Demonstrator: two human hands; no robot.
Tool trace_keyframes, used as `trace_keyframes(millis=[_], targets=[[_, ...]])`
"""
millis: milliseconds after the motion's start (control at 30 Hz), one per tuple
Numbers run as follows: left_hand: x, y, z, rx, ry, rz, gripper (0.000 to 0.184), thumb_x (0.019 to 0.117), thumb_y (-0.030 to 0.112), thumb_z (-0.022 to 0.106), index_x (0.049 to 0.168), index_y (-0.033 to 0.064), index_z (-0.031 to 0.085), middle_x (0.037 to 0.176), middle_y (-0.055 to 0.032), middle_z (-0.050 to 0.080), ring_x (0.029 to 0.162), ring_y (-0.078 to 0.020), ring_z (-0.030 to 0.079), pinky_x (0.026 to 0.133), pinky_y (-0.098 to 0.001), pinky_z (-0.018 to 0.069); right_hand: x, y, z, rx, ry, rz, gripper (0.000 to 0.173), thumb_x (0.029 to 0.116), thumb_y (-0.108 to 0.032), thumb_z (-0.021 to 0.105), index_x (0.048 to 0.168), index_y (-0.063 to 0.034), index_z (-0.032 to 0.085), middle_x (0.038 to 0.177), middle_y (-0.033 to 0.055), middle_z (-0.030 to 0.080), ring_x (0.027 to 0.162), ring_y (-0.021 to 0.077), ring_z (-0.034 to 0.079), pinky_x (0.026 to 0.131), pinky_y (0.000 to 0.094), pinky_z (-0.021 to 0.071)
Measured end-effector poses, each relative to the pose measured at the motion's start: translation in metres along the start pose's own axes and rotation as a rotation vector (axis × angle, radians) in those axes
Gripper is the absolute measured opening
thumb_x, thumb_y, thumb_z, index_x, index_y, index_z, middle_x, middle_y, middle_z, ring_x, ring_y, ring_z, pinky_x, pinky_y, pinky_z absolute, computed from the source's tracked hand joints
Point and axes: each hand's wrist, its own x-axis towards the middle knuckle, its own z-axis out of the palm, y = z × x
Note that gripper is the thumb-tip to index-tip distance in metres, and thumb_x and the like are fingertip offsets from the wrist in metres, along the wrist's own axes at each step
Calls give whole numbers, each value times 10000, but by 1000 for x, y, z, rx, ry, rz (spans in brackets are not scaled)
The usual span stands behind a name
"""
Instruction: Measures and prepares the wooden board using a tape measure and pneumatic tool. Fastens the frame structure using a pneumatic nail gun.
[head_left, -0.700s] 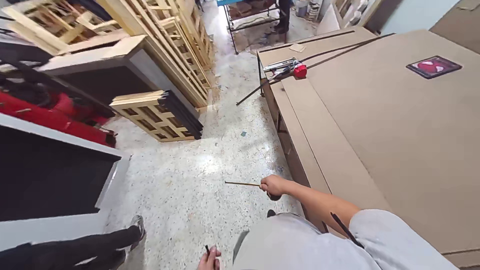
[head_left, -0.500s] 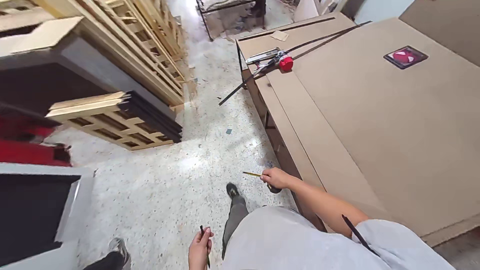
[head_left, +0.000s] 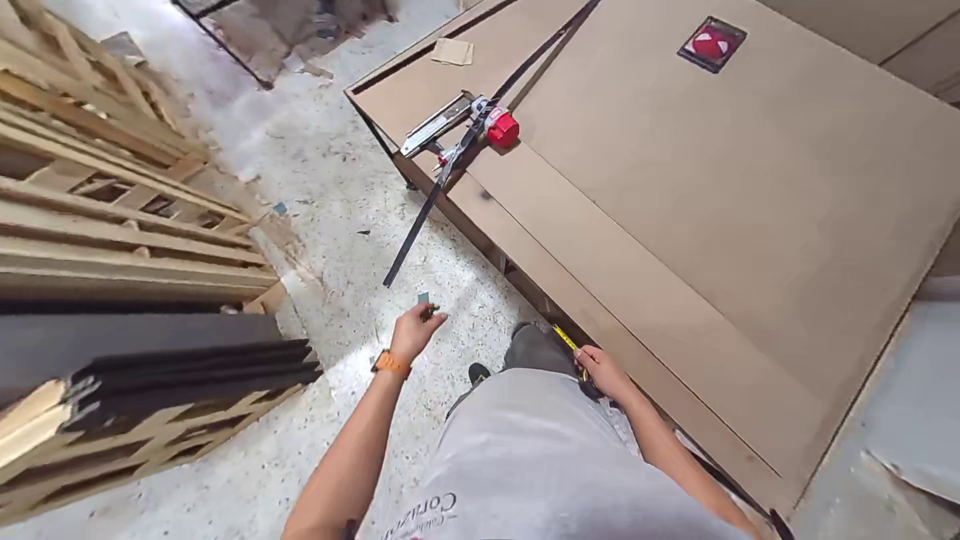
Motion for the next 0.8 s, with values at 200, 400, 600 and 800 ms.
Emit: trace_keyframes(millis=[200,400,600,800], targets=[[183,121,-35,211,16,148,449,977,396,664,1326,115,664,1159,-141,738,1082,-308,712,990,-583,545,63,-23,-17,135,184,133,420,1086,-433,451,1006,-148,749,889,28,732,840,182,691,812,497,559],[295,212,-35,368,28,269,531,965,337,653,1450,141,562,1469,-145,563,1235,-337,642,986,-565,561,122,-99,-57,192,235,138,390,1089,-397,459,1018,-143,746,902,12,748,833,160,707,802,469,587],[437,241,-87,505,63,250,762,859,455,760,1469,66,522,1485,-225,528,1348,-403,542,1076,-585,487,158,-159,-78,281,372,204,374,1080,-391,480,1009,-147,754,884,-5,752,779,145,695,728,435,580],[510,231,-110,566,-197,240,679,834,429,751,1353,31,573,1284,-217,665,1267,-425,598,986,-624,531,200,-241,-49,516,559,288,359,1090,-304,481,1003,-81,749,872,21,751,754,115,679,685,338,565]])
